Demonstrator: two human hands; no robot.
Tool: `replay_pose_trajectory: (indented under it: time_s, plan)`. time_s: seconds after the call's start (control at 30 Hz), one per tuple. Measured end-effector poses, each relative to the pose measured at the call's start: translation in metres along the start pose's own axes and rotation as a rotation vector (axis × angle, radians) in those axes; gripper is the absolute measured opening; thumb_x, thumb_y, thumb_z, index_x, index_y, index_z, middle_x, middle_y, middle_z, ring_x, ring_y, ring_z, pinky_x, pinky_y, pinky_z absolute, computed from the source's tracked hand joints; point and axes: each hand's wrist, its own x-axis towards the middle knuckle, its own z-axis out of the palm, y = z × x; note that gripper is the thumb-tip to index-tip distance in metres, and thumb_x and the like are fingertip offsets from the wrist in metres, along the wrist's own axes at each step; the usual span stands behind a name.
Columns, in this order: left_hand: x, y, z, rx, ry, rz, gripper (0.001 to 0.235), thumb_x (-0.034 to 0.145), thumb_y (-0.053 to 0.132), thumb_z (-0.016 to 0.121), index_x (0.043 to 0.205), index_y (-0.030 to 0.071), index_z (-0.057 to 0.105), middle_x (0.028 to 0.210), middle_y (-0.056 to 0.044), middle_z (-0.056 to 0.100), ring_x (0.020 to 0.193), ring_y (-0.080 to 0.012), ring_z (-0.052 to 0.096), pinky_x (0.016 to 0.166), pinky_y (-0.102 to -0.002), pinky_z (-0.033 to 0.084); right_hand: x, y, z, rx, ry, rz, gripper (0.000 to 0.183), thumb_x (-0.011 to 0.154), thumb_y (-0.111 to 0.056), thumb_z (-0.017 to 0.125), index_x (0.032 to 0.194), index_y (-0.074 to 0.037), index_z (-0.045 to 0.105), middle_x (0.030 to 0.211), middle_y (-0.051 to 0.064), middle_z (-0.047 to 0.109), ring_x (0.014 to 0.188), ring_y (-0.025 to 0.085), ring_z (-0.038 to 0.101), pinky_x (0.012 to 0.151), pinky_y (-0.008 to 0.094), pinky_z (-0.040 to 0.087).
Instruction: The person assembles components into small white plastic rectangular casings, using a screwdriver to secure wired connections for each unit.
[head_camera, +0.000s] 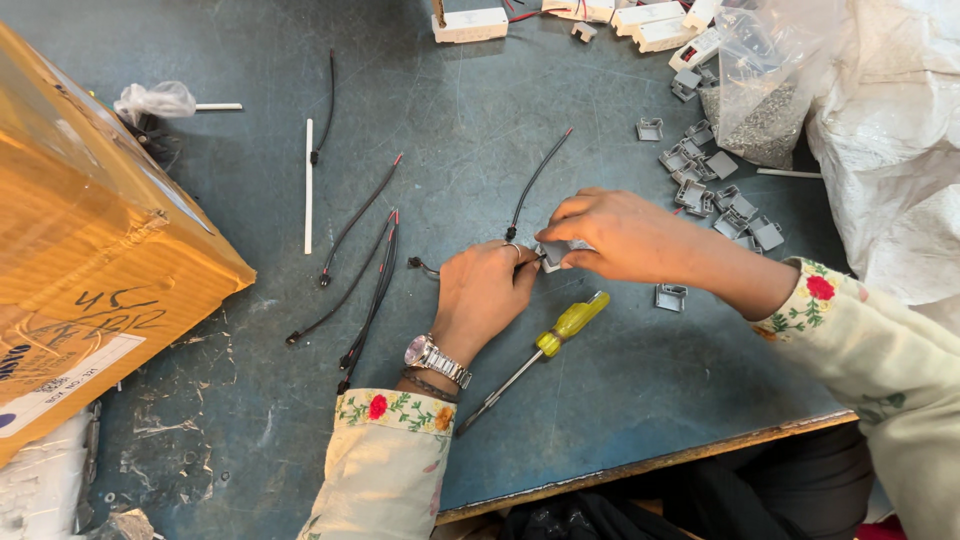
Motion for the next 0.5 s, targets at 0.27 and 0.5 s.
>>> replay_pose_trajectory:
  time_s: [0.27,0.5]
  plan:
    - [0.000,0.001,0.000,0.018,0.000,0.002,0.018,0.086,0.022,0.067,0.095,0.013,0.080,0.088,-0.007,0.075,0.083,-0.0293,0.072,0.071,-0.044,0.054,0.004,-0.005,-0.004,-0.039,0.005,-0.035,0.036,0.076,-0.021,0.080,0.110,-0.011,0.074,0.102,0.007,0.070,0.102,0.031,0.065,0.086,0.044,0.052]
    - [0.005,0.006,-0.001,0.005,-0.043,-0.102,0.018,0.084,0.026,0.069,0.092,0.015,0.081,0.081,-0.011,0.075,0.077,-0.0321,0.073,0.068,-0.046,0.055,0.022,-0.007,-0.018,-0.106,-0.203,0.116,0.029,0.075,-0.028,0.082,0.102,-0.021,0.079,0.093,0.000,0.070,0.099,0.026,0.067,0.074,0.045,0.053]
